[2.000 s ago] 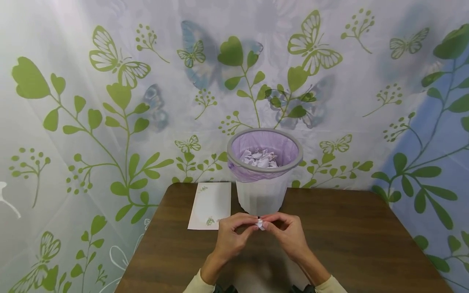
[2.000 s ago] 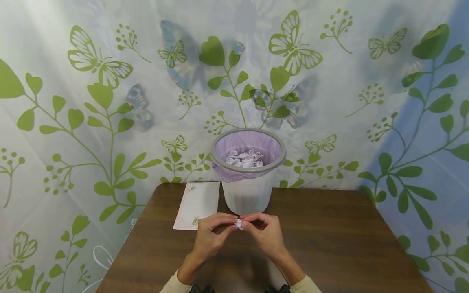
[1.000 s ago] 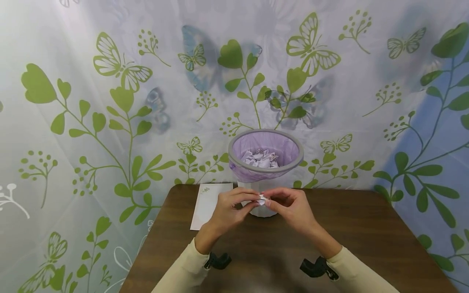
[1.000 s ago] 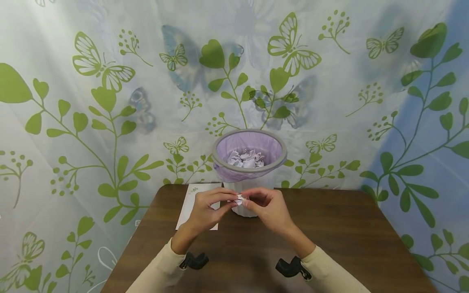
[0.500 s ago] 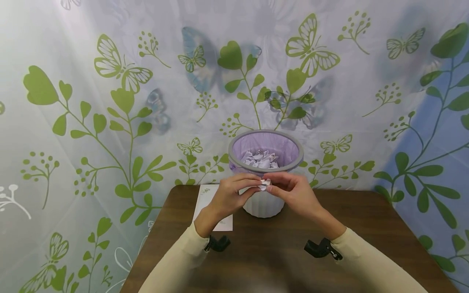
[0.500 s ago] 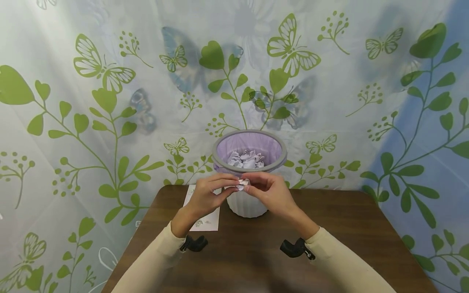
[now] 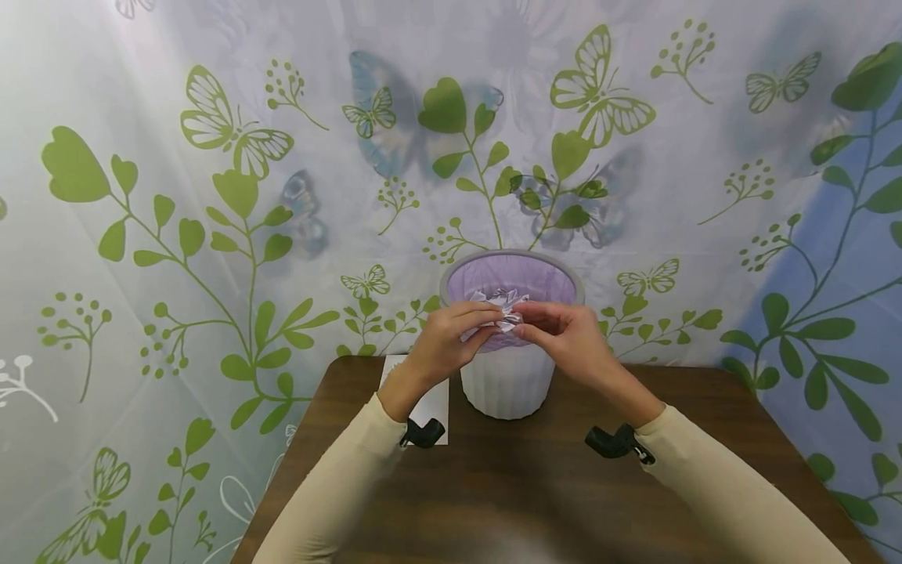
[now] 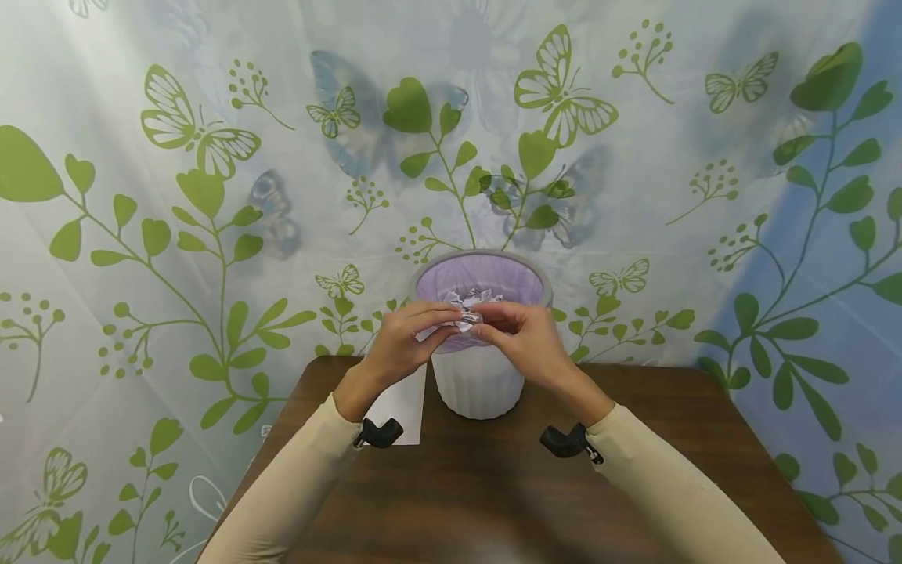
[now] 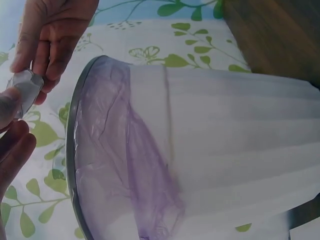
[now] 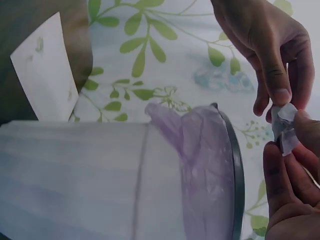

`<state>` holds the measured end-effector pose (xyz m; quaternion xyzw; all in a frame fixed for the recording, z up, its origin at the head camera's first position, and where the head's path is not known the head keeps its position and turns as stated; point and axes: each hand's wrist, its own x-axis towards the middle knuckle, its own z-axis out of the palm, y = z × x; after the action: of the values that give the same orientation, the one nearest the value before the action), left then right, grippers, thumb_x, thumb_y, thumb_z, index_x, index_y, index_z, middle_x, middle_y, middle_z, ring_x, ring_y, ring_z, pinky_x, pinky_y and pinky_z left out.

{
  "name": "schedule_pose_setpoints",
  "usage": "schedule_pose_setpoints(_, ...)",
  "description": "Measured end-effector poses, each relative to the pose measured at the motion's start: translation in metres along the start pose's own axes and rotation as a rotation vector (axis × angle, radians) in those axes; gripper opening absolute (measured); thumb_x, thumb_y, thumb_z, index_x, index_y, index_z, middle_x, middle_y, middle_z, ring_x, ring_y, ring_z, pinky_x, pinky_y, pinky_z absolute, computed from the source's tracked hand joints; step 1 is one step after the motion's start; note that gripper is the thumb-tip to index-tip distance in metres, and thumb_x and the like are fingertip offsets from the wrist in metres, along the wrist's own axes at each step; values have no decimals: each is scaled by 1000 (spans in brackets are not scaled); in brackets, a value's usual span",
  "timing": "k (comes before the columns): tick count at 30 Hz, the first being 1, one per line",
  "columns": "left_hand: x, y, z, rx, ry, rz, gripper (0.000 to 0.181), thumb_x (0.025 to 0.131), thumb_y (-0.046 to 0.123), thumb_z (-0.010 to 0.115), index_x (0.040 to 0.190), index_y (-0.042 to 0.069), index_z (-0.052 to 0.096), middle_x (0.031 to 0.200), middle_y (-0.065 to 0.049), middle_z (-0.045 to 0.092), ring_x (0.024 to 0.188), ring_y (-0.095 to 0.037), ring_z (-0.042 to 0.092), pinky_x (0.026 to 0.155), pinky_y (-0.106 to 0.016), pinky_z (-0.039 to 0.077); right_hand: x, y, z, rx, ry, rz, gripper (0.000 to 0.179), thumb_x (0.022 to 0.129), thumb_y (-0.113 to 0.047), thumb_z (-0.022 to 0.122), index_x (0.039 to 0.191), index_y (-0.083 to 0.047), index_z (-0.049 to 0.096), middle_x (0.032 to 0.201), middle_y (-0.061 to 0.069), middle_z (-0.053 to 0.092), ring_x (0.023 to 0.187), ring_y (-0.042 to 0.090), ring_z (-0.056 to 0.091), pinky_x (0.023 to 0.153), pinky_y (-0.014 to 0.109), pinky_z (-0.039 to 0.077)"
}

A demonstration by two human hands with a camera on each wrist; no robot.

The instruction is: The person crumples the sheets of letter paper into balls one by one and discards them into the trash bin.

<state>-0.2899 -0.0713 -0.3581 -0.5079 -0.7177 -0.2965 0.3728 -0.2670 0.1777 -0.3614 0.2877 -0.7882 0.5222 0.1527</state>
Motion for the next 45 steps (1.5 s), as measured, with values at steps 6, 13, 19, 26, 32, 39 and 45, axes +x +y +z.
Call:
schedule_pose_setpoints(6, 10, -8, 3, 30, -10, -24, 25, 91, -1, 87, 116, -2, 81, 117, -15, 82, 111, -28, 79, 97, -30, 64, 15, 2, -5, -126, 10, -70, 31, 98, -9, 83, 127, -2, 80, 119, 17, 82, 97, 30, 83, 80, 16, 63)
schedule_pose_setpoints(13, 23, -18, 11, 104, -36, -107, 24, 97, 2, 82, 121, -1, 80, 120, -15, 82, 109, -28, 80, 92, -31, 66, 30, 6, -7, -244, 70, -118, 29, 100, -9, 81, 127, 0, 79, 115, 20, 82, 99, 37, 82, 83, 40, 68)
schedule_pose_setpoints(19, 40, -28, 16, 223, -233, -324, 39, 100, 11, 80, 136, -2, 72, 139, -18, 74, 131, -33, 71, 115, -42, 56, 45, 15, -3, -551, 94, -94, 40, 101, -15, 79, 138, -2, 74, 112, 23, 81, 57, 29, 62, 66, 51, 59)
schedule_pose_setpoints(26, 20, -28, 13, 207, -306, -421, 45, 104, 17, 76, 144, -1, 68, 147, -20, 69, 144, -38, 60, 125, -48, 46, 31, 21, -3, -559, 183, -159, 36, 94, -6, 80, 129, 2, 78, 130, 21, 78, 117, 43, 75, 97, 60, 61)
schedule_pose_setpoints(32, -1, -12, -5, 191, -257, -453, 50, 106, 22, 73, 150, 1, 63, 154, -21, 64, 150, -40, 54, 126, -53, 44, 6, 10, -2, -472, 223, -190, 32, 94, -4, 76, 126, -3, 81, 131, 16, 79, 104, 36, 79, 74, 49, 62)
schedule_pose_setpoints(39, -26, 7, -29, 180, -160, -511, 58, 104, 23, 78, 152, -3, 60, 156, -24, 60, 153, -45, 50, 127, -58, 42, -24, -5, 5, -375, 215, -143, 33, 95, -7, 79, 127, -13, 82, 124, 5, 82, 96, 25, 80, 58, 20, 45)
schedule_pose_setpoints(45, -56, 17, -45, 161, -153, -596, 68, 102, 26, 81, 158, -1, 54, 164, -21, 54, 157, -44, 44, 128, -59, 40, -49, -2, 22, -288, 127, -114, 39, 92, -12, 88, 131, -14, 81, 124, 1, 83, 100, 23, 80, 74, 19, 57)
